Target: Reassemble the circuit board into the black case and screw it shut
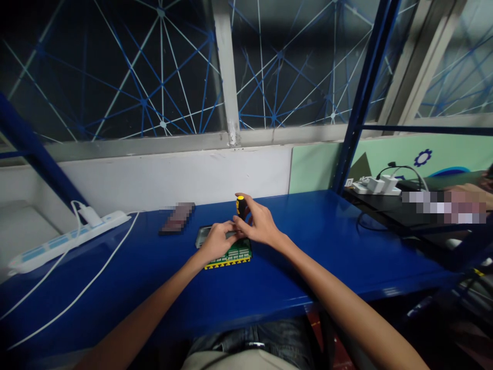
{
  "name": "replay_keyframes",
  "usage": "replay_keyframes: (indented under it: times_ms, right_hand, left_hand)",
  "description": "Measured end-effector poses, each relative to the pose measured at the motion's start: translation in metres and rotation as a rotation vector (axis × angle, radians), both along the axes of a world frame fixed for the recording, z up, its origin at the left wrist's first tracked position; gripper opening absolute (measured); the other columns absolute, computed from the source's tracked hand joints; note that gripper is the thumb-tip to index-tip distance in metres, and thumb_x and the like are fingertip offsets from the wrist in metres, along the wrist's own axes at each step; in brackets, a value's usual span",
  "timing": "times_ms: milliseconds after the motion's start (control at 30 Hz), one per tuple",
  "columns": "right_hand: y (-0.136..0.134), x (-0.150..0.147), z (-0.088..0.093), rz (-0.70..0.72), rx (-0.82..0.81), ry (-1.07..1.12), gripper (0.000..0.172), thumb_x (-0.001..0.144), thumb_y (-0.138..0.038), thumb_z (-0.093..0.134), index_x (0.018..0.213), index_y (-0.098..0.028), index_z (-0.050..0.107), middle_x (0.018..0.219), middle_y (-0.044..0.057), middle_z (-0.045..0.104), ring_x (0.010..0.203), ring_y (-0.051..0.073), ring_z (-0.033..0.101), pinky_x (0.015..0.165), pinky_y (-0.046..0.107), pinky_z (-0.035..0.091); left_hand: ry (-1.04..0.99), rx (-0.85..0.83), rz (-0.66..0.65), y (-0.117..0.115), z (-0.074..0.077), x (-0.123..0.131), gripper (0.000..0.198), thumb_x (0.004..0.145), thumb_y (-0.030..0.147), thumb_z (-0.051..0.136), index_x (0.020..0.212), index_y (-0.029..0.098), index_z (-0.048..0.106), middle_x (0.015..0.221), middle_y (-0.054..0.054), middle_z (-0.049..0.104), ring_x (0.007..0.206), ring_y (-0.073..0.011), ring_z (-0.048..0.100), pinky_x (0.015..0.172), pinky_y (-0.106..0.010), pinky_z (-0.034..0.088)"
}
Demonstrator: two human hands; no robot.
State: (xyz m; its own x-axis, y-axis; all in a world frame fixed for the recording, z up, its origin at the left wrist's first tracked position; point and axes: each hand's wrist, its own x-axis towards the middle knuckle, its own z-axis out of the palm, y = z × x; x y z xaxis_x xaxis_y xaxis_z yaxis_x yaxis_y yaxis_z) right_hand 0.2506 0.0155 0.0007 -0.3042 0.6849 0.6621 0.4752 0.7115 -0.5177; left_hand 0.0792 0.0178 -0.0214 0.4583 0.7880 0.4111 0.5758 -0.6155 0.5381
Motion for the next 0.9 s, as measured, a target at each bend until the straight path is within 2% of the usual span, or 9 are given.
replay_keyframes:
  times_ms: [267, 467, 633, 733, 900]
  right_hand:
    - [0.0019, 0.0004, -0.0014, 0.045, 0.009, 0.053, 0.063, 0.077, -0.018, 0.053, 0.138, -0.025, 0.037, 0.087, 0.002, 0.068, 0.067, 0.016, 0.063, 0.062, 0.030, 0.052]
    - [0.0040, -0.0005, -0.0031, 0.004, 0.045, 0.043, 0.062, 0.079, -0.025, 0.058, 0.137, -0.024, 0.038, 0.080, 0.001, 0.065, 0.064, 0.015, 0.061, 0.062, 0.030, 0.050]
    - [0.0045, -0.0008, -0.0030, -0.040, 0.054, 0.023, 0.060, 0.081, -0.034, 0.062, 0.135, -0.022, 0.041, 0.076, 0.000, 0.063, 0.059, 0.014, 0.059, 0.060, 0.029, 0.049]
    - [0.0041, -0.0007, -0.0024, -0.033, 0.068, 0.027, 0.057, 0.082, -0.033, 0.060, 0.135, -0.021, 0.041, 0.082, 0.003, 0.065, 0.063, 0.015, 0.061, 0.060, 0.030, 0.050]
    - [0.0035, -0.0004, -0.0014, 0.012, 0.056, 0.054, 0.059, 0.080, -0.022, 0.056, 0.137, -0.022, 0.039, 0.094, 0.006, 0.068, 0.068, 0.016, 0.064, 0.059, 0.029, 0.051]
  left_hand:
    - [0.066, 0.021, 0.019, -0.0016, 0.0018, -0.0010, 0.013, 0.085, 0.022, 0.063, 0.092, 0.023, 0.074, 0.092, -0.001, 0.074, 0.087, -0.0200, 0.066, 0.080, -0.029, 0.048]
    - [0.032, 0.070, 0.028, 0.0019, -0.0015, -0.0035, 0.006, 0.080, 0.022, 0.070, 0.084, 0.022, 0.074, 0.086, 0.000, 0.074, 0.086, -0.0197, 0.065, 0.079, -0.029, 0.049]
    - [0.012, 0.046, 0.047, 0.0012, -0.0011, -0.0025, 0.007, 0.080, 0.020, 0.069, 0.085, 0.021, 0.075, 0.090, -0.002, 0.073, 0.085, -0.0199, 0.067, 0.080, -0.029, 0.049]
    - [0.020, 0.048, 0.026, 0.0003, 0.0004, -0.0018, 0.012, 0.082, 0.016, 0.065, 0.085, 0.021, 0.075, 0.092, -0.002, 0.074, 0.088, -0.0202, 0.067, 0.083, -0.029, 0.049]
    - [0.052, 0.059, 0.012, -0.0009, 0.0023, -0.0016, 0.014, 0.085, 0.016, 0.062, 0.087, 0.021, 0.075, 0.090, -0.003, 0.073, 0.086, -0.0201, 0.067, 0.079, -0.029, 0.048]
